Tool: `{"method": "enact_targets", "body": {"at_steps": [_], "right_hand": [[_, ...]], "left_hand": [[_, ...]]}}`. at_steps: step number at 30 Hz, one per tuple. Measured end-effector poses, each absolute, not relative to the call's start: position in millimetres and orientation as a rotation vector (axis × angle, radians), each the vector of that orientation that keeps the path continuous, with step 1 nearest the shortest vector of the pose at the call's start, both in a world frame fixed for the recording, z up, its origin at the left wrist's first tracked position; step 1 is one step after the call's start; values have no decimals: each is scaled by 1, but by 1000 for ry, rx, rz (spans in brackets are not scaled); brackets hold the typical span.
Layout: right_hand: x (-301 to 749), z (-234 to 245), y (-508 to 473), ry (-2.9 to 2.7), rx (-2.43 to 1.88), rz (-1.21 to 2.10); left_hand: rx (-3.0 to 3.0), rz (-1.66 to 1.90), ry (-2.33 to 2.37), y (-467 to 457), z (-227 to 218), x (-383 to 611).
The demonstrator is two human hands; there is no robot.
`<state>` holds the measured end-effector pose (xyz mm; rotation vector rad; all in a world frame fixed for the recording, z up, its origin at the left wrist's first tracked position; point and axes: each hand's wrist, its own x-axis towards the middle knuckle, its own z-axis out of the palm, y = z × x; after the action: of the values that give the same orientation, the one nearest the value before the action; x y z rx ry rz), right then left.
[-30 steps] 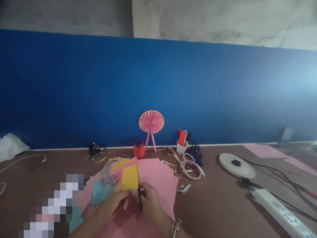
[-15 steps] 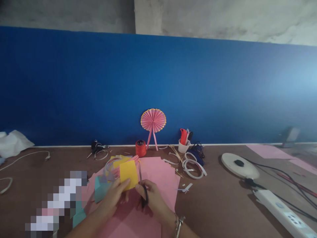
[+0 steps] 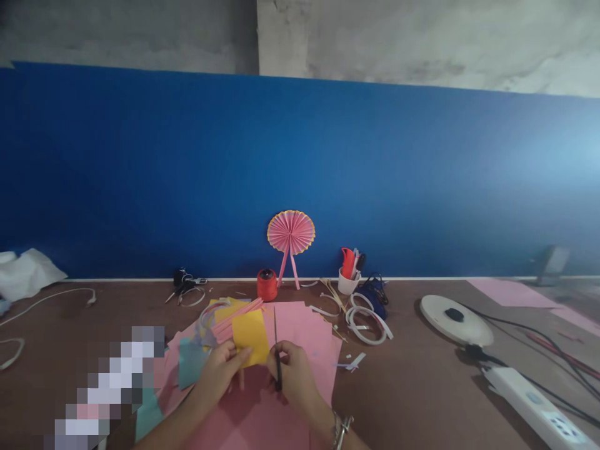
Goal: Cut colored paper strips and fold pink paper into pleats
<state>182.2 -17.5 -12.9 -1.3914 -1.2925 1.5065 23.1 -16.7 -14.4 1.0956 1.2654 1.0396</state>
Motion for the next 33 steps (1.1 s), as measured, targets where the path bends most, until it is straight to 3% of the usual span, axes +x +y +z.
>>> {"method": "enact_targets", "body": {"at_steps": [5,11,33], "right_hand": [[184,-12,-16,-1321,-1417,1425],[181,-21,-22,-1487,-1323,1554],[178,-4,-31,-1544,-1302,1678]], "left_hand": [[983,1294,1314,-14,-8,18],[900,1450,1291,-13,-7,18],[1014,1362,1234,-15,-3,17]]}}
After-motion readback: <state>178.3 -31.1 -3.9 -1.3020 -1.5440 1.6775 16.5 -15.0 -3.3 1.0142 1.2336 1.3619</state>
